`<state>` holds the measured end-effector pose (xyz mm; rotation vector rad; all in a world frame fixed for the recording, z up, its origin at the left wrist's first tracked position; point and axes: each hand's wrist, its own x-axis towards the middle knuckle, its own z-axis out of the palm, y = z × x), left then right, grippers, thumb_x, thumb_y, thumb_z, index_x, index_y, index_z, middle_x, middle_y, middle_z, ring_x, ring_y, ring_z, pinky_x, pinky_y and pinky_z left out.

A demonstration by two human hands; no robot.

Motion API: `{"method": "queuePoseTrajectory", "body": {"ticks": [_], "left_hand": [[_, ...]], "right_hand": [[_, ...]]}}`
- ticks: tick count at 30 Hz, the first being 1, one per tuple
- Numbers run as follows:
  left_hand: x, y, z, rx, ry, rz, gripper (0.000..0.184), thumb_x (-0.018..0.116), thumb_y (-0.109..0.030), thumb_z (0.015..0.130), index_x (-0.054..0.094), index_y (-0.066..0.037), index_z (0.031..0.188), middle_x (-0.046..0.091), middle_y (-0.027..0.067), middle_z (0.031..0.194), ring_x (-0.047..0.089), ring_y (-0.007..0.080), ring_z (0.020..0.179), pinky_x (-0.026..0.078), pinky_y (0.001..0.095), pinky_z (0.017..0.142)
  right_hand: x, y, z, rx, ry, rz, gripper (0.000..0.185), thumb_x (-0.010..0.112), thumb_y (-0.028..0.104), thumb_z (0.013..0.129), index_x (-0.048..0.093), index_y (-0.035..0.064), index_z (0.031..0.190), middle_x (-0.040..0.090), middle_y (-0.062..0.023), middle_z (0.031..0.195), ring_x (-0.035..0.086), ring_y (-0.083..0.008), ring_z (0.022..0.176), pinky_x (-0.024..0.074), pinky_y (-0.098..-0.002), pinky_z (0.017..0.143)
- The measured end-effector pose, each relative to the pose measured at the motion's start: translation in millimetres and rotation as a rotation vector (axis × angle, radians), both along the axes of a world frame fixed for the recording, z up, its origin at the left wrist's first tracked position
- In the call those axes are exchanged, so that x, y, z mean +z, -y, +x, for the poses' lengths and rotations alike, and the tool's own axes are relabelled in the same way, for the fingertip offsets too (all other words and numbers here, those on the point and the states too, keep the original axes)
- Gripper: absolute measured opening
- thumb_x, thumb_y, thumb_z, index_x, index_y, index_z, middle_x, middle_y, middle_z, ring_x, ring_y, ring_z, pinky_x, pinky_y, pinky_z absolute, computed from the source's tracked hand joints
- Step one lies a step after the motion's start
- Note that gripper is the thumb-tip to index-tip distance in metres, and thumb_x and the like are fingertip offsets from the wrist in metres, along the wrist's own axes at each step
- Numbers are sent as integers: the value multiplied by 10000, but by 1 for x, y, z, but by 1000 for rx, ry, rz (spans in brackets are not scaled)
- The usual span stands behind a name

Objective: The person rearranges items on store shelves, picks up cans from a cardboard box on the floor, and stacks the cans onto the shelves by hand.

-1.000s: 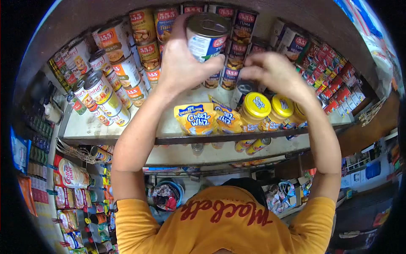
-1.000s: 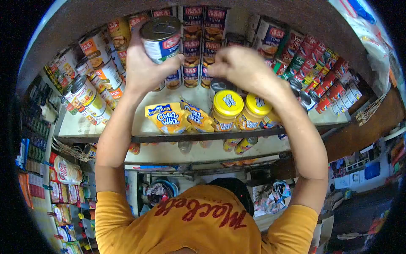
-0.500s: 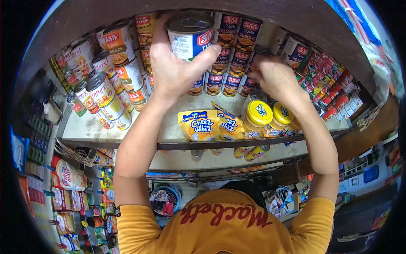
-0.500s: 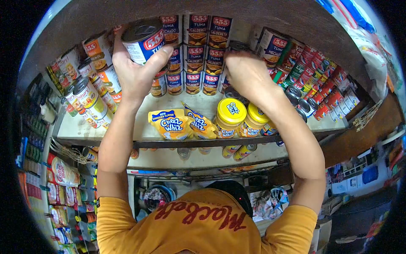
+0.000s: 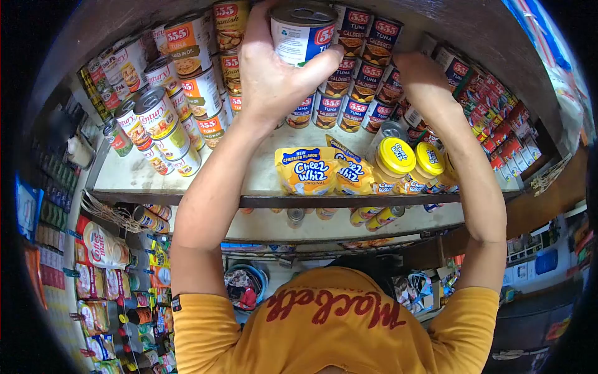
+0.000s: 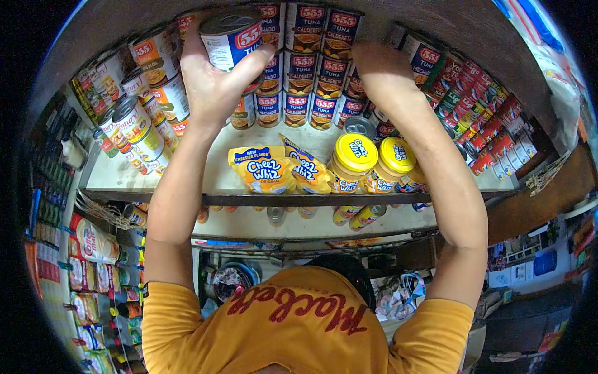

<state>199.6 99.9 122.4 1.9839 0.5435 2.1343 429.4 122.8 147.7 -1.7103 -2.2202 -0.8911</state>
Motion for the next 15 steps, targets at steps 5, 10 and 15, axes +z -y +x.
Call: {"method": "queuePoseTrajectory", "body": {"ticks": [5,10,15], "left_hand": [[3,1,0,63,-15,53,557,738,-101,629,489,29,1109,611,125,944,596,208,815,491,334,746],[4,-4,-1,-55,35,82,555,737,-92,632,486,30,1112,612,115,952,596,204,820,490,330,749],[5,-2,0,-48,36,32,575,751,-98,639,479,31,1129,613,121,956,603,205,835,494,332,753]], "right_hand": [[10,29,-3,47,103,82,197,565,24,764,618,21,954,642,-201,888,626,-374,866,508,-451,750],[28,75,-12,58,190,84,188,648,88,732,617,35,911,634,-183,843,624,-354,801,500,-435,707],[24,80,-38,304,175,43,105,602,72,708,656,29,788,656,-175,753,663,-333,762,534,-424,655]]}}
